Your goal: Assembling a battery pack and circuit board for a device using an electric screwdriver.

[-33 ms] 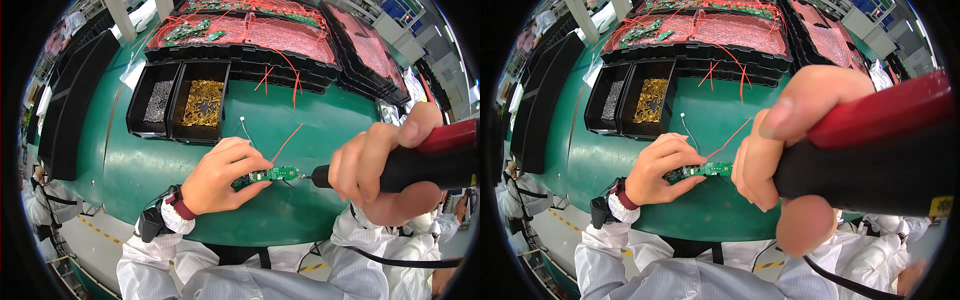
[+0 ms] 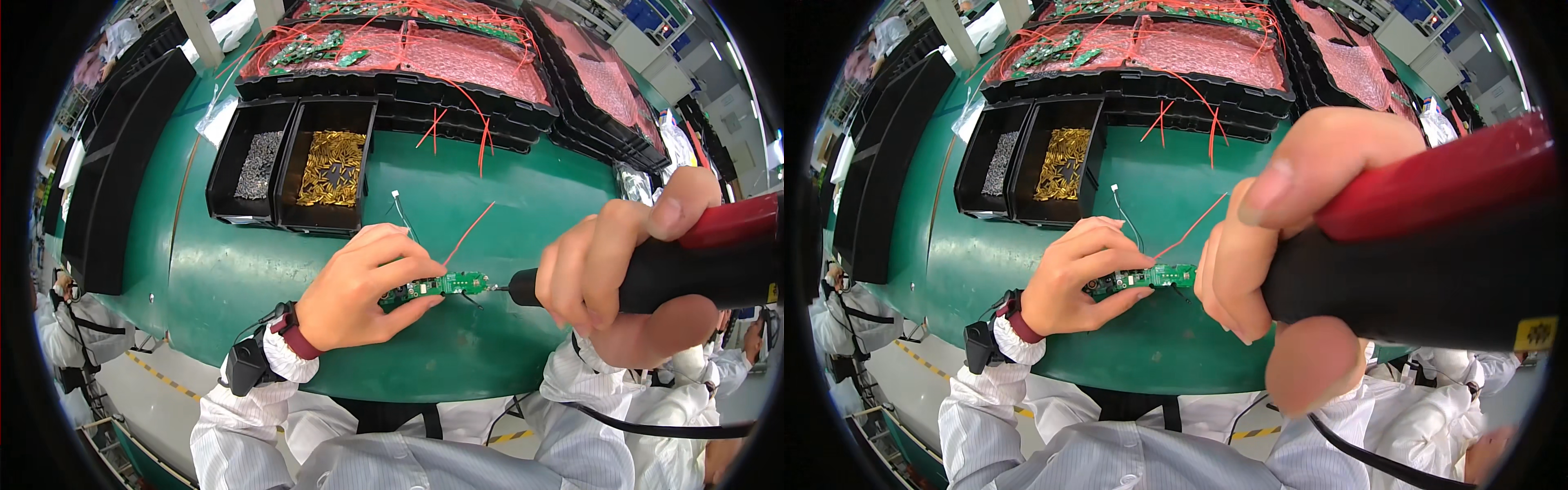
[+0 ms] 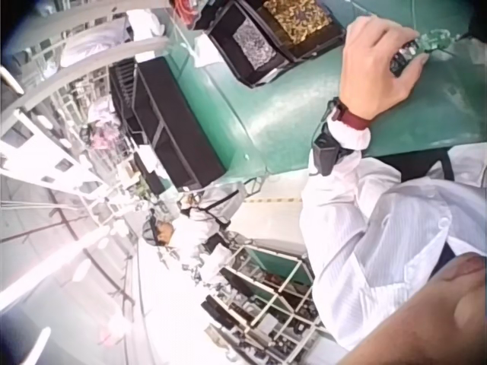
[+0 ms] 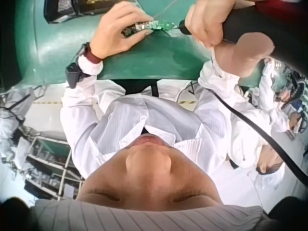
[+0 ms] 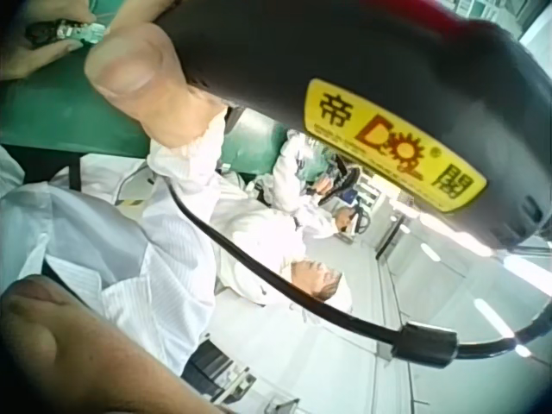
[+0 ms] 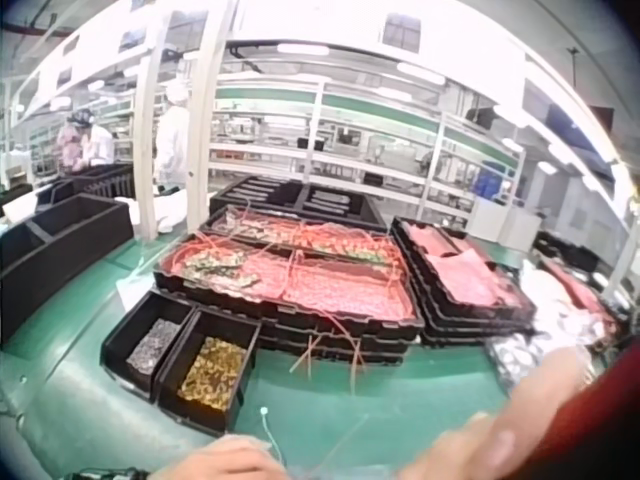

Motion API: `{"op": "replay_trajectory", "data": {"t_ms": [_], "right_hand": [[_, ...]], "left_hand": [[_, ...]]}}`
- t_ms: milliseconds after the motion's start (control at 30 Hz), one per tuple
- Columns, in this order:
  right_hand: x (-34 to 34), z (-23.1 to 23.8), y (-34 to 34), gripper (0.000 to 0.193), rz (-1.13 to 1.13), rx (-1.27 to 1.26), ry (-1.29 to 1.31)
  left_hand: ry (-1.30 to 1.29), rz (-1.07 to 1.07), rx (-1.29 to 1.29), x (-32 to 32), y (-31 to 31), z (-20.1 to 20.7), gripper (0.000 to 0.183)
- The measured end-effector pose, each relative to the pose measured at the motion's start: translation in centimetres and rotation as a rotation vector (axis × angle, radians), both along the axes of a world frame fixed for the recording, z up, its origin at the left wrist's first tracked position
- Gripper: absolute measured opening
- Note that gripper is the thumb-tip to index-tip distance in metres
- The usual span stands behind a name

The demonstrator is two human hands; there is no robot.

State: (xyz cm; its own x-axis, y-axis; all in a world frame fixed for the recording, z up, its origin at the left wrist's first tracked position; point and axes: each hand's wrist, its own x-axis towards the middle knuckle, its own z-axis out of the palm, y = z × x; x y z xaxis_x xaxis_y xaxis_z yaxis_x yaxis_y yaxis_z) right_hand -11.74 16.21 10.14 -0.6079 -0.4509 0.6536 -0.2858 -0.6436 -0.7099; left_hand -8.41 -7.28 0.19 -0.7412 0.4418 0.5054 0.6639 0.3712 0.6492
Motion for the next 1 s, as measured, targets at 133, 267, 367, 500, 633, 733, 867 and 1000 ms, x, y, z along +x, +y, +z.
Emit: {"op": "replay_trajectory", "data": {"t_ms": [133, 267, 367, 500, 633, 733, 867, 1000], "right_hand": [[1.1, 1.4, 1.2, 0.059, -0.217, 0.372, 0.017], [0.9, 1.0, 0.9, 0.057, -0.194, 0.354, 0.015], [0.4, 0.7, 0.8, 0.055, -0.143, 0.315, 0.038], [-1.7, 0.3, 1.4, 0.051, 0.097, 0.262, 0.219], [-0.9, 0.3, 1.0, 0.049, 0.028, 0.253, 0.145], [-0.6, 0.3, 0.6, 0.048, -0.014, 0.26, 0.119], [-0.5, 0.2, 0.5, 0.046, -0.034, 0.273, 0.105], [-0.4, 0.2, 0.2, 0.044, -0.028, 0.267, 0.104]], "left_hand": [[0.023, -0.005, 0.017, -0.1, 0.1, 0.0, 0.034], [0.02, -0.004, 0.019, 0.0, 0.2, -0.1, 0.034], [0.014, 0.0, 0.016, 0.1, 0.1, -0.2, 0.033], [-0.012, -0.016, 0.03, -0.1, 0.2, -0.2, 0.033], [-0.041, -0.009, 0.05, 0.0, 0.3, -0.2, 0.032], [-0.036, 0.0, 0.051, 0.1, 0.2, -0.3, 0.032], [-0.033, -0.001, 0.058, 0.0, 0.2, -0.5, 0.032], [-0.025, 0.006, 0.062, 0.0, 0.2, -0.4, 0.032]]}}
